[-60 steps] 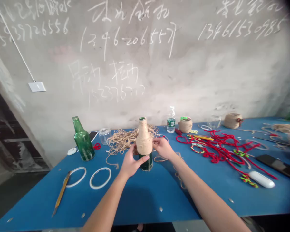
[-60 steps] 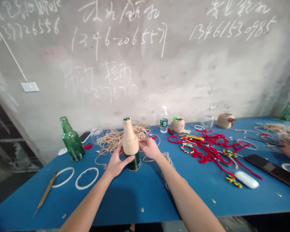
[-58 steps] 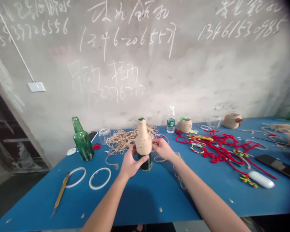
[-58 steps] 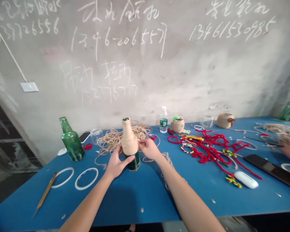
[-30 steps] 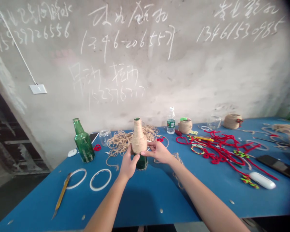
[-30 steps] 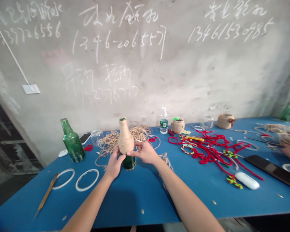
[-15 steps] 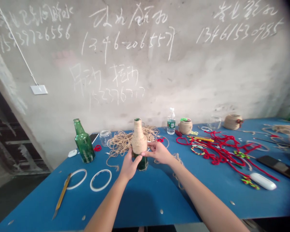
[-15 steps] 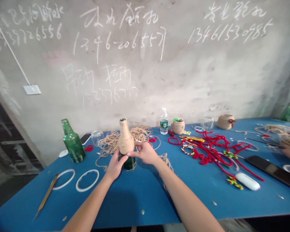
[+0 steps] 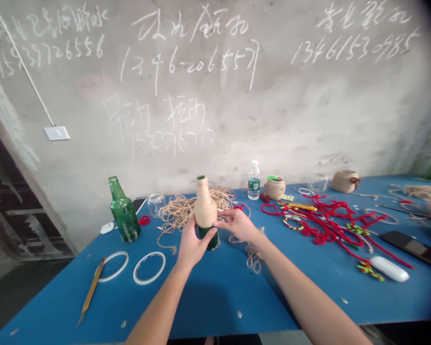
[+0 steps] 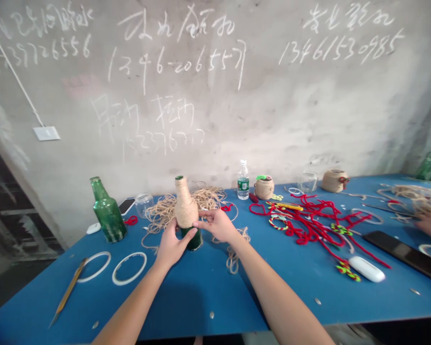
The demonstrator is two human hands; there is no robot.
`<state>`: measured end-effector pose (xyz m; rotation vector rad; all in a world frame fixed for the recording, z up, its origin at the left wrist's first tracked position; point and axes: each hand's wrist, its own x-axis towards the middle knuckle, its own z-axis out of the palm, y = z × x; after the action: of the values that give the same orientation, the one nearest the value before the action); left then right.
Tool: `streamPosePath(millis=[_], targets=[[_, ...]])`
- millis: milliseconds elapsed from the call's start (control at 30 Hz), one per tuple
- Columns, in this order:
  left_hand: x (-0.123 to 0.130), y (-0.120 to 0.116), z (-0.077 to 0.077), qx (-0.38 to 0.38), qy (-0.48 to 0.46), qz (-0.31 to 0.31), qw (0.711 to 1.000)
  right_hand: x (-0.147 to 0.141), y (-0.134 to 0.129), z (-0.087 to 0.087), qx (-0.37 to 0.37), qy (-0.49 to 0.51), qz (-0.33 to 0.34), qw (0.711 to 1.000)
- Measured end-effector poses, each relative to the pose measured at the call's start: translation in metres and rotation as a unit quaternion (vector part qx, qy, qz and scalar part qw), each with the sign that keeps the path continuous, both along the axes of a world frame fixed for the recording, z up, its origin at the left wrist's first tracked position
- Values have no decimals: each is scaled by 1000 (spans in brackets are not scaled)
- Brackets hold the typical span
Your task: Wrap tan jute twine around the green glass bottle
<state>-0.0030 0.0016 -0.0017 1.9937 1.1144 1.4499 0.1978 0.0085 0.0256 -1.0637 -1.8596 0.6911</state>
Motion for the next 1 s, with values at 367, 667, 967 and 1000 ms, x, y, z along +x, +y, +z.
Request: streamPosePath(millis=[367,667,967,1000], targets=[[-3,2,-2,-70,-54,-116,989,3,1,-2,23,-21,-7,999],[-7,6,-5,-90,-63,-159,981,1,0,-4,48,-28,-42,998],[-3,4,-2,-35,-18,-46,998,0,1,-8,41,-27,-38,998],[-3,3,-2,-33,-8,-15,999,0,1,-9,39,-25,-33,998]])
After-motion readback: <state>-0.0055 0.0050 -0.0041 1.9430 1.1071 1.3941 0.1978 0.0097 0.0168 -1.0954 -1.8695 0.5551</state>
